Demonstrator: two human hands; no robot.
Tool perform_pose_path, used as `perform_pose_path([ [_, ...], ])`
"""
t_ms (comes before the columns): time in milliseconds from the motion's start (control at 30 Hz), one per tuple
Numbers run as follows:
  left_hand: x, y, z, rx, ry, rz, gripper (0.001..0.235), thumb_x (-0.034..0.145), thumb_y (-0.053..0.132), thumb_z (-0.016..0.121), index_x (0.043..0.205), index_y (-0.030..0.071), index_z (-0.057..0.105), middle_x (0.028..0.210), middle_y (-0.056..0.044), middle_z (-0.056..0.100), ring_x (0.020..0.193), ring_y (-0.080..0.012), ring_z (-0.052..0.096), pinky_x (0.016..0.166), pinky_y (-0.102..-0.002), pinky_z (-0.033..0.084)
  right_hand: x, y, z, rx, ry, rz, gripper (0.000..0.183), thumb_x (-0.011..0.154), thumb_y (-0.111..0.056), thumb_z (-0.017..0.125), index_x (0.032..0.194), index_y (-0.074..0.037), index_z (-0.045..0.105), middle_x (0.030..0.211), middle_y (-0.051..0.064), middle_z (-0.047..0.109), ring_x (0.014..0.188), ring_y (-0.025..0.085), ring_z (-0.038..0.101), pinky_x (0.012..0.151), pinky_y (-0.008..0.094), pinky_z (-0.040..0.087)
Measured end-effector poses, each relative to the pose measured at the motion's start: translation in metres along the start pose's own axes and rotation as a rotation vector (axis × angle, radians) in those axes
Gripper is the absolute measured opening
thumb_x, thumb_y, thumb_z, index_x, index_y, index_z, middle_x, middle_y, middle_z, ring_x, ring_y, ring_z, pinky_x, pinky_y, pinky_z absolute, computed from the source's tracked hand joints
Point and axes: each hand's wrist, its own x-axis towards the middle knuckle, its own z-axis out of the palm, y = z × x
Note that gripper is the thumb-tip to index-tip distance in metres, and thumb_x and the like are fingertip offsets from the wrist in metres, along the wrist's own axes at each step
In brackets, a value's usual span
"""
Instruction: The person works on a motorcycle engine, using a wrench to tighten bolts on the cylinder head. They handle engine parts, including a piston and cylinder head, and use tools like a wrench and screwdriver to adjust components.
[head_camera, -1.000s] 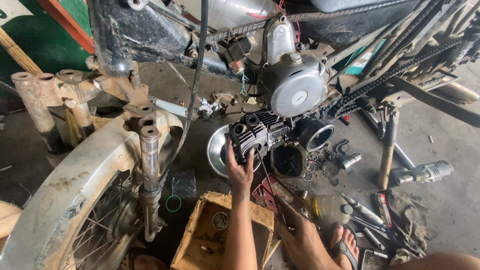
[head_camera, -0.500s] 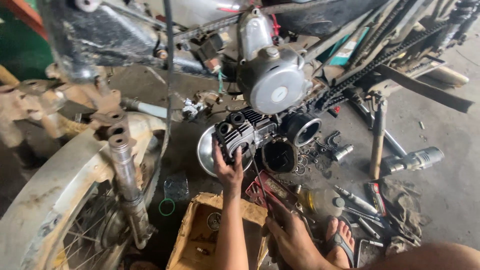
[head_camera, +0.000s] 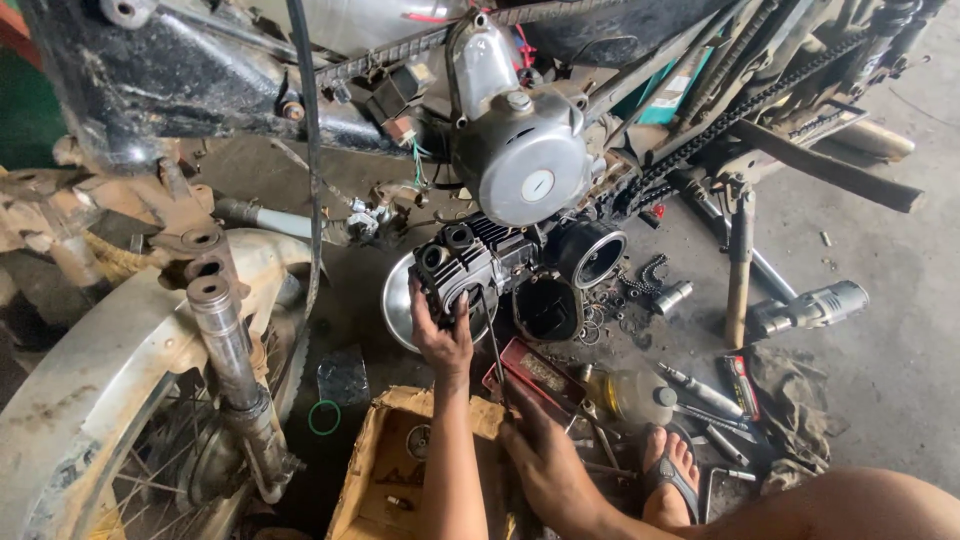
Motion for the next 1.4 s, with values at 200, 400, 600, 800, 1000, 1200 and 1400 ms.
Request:
perform_pose_path([
  [200, -0.005, -0.014, 0.002, 0.014, -0.006, 0.073, 0.071, 0.096, 0.023, 0.073, 0.152, 0.001, 0.034, 0.138, -0.030, 0.060, 0.104, -0.0378, 0.074, 0.093, -0.041, 0.064, 0.005, -0.016, 0.022, 0.099, -0.066, 0.153, 0.069, 0.096, -0.015, 0.056, 0.159, -0.009, 0.030, 0.113, 0.012, 0.075, 0.086, 0.015, 0.066, 0.078, 0.029, 0.057],
  [400, 0.004, 0.010, -0.004, -0.090, -0.049, -0.016, 0.069, 0.097, 0.025, 0.069, 0.151, -0.002, 0.036, 0.123, -0.025, 0.068, 0.094, -0.0301, 0.074, 0.085, -0.036, 0.065, 0.007, -0.029, 0.016, 0.150, -0.097, 0.156, 0.072, 0.097, -0.013, 0.053, 0.160, -0.007, 0.020, 0.159, 0.016, 0.047, 0.122, 0.020, 0.066, 0.102, 0.030, 0.057],
  [600, -0.004, 0.009, -0.005, -0.046, -0.083, -0.114, 0.070, 0.099, 0.029, 0.064, 0.152, -0.004, 0.034, 0.142, -0.028, 0.055, 0.120, -0.0370, 0.063, 0.103, -0.041, 0.052, 0.009, -0.035, -0.028, 0.410, -0.120, 0.381, 0.070, 0.095, -0.003, 0.052, 0.162, -0.018, 0.038, 0.074, 0.012, 0.063, 0.042, 0.016, 0.048, 0.032, 0.027, 0.043],
  [800, -0.003, 0.011, -0.003, -0.030, -0.049, -0.060, 0.064, 0.100, 0.026, 0.064, 0.150, -0.003, 0.038, 0.150, -0.028, 0.050, 0.129, -0.0416, 0.059, 0.110, -0.043, 0.048, 0.009, -0.038, -0.028, 0.347, -0.057, 0.347, 0.021, 0.095, -0.003, 0.054, 0.108, 0.005, 0.068, 0.071, 0.013, 0.062, 0.050, 0.019, 0.048, 0.044, 0.031, 0.038],
  [1000, 0.005, 0.033, -0.007, -0.157, -0.059, -0.053, 0.060, 0.102, 0.017, 0.061, 0.152, -0.001, 0.034, 0.139, -0.026, 0.058, 0.109, -0.0349, 0.070, 0.093, -0.038, 0.060, 0.017, -0.055, -0.072, 0.162, -0.211, 0.372, 0.068, 0.097, -0.012, 0.057, 0.162, -0.021, 0.041, 0.073, 0.009, 0.069, 0.046, 0.012, 0.050, 0.036, 0.025, 0.041],
  [1200, 0.005, 0.024, -0.001, -0.220, -0.032, 0.002, 0.062, 0.100, 0.012, 0.061, 0.155, 0.003, 0.032, 0.128, -0.024, 0.066, 0.100, -0.0323, 0.073, 0.090, -0.038, 0.064, 0.020, -0.030, -0.054, -0.003, -0.145, 0.196, 0.055, 0.095, -0.015, 0.060, 0.150, -0.014, 0.060, 0.074, 0.003, 0.070, 0.050, 0.007, 0.044, 0.042, 0.024, 0.034],
  [1400, 0.008, 0.033, -0.002, -0.221, -0.006, 0.009, 0.056, 0.102, 0.019, 0.060, 0.150, -0.001, 0.038, 0.129, -0.025, 0.064, 0.101, -0.0326, 0.072, 0.090, -0.038, 0.061, 0.035, -0.035, -0.087, 0.211, -0.383, 0.306, 0.049, 0.100, -0.013, 0.058, 0.147, -0.002, 0.053, 0.070, 0.012, 0.066, 0.042, 0.016, 0.058, 0.032, 0.026, 0.053],
])
